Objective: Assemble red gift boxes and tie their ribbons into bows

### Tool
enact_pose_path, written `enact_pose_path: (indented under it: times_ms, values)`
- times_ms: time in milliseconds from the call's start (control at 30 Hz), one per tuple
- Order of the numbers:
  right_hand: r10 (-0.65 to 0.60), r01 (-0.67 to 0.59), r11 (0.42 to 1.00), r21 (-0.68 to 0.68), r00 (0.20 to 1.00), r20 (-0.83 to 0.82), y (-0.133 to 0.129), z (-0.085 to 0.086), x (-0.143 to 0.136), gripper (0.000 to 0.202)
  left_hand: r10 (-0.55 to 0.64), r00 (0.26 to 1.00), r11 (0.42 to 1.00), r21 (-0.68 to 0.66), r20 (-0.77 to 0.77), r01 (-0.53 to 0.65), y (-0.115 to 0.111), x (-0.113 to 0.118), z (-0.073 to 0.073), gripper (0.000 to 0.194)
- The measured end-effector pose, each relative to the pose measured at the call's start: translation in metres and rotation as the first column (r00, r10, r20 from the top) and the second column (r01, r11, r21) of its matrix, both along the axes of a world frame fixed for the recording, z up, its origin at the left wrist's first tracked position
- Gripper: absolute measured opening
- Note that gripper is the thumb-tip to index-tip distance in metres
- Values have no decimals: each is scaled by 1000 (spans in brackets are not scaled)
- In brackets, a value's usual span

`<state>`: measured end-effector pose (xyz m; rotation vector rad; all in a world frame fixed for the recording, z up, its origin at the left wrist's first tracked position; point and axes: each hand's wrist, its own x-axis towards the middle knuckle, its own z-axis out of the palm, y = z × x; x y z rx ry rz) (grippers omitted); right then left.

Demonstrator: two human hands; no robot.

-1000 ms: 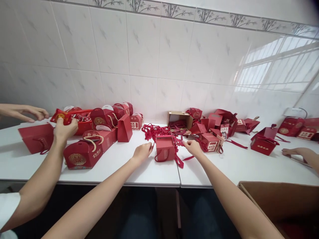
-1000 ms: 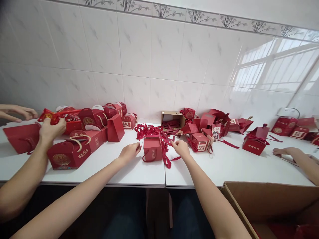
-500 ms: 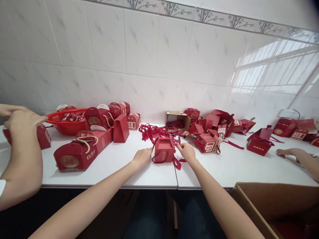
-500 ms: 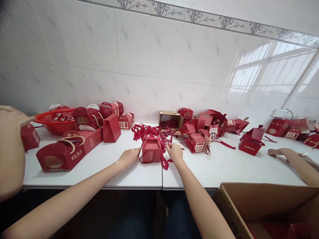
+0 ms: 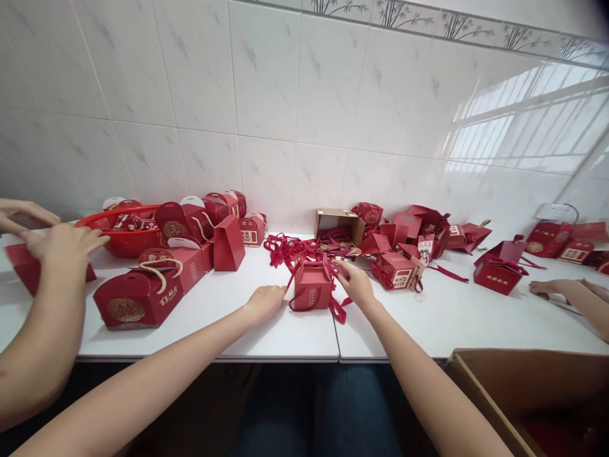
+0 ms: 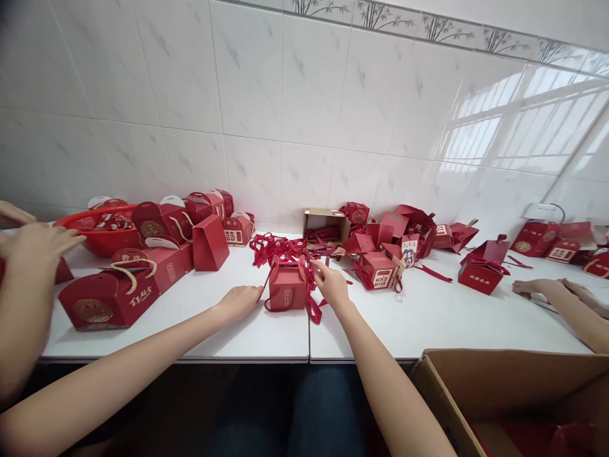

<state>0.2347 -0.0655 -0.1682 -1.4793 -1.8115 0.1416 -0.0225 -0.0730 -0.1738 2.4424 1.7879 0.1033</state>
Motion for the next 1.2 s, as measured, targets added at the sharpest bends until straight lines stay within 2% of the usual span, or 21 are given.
enact_pose_path:
  times_ms: [200,333,367,433,533,600,767,867,967,1067,1200]
  values:
    - [71,-66,997,46,992,-103,7,6,4,37,-22,982,999,-27,189,27,11,-25,16,32]
    - [101,-100,995,16,969,-224,12,10,4,39,-40,905,998,67,424,13,24,-28,33,28]
    - [116,-119,993,2,959,-258,13,11,3,41,-51,874,996,88,483,10,26,-25,36,30]
    - [149,-170,985,-36,933,-327,16,15,-1,45,-89,810,994,106,579,33,29,-17,41,48]
    - [191,-249,964,-93,892,-411,20,21,-8,49,-151,739,989,97,656,115,34,-3,48,64]
    - [208,-285,952,-112,871,-445,23,24,-13,48,-183,717,981,82,672,173,39,4,55,59]
    - [251,-335,938,-94,839,-482,29,20,-23,40,-276,721,923,-33,636,383,54,21,78,21]
    - [261,-340,937,-81,836,-483,30,18,-25,37,-330,721,873,-94,610,479,59,25,86,16]
    - [265,-345,934,-91,841,-472,30,21,-26,37,-341,704,863,-88,623,497,60,25,84,20]
    - [282,-351,933,-78,850,-445,31,22,-29,34,-346,646,871,-23,681,490,58,23,75,28]
    - [312,-358,932,-54,872,-378,32,19,-36,29,-344,572,862,8,745,508,54,24,64,24]
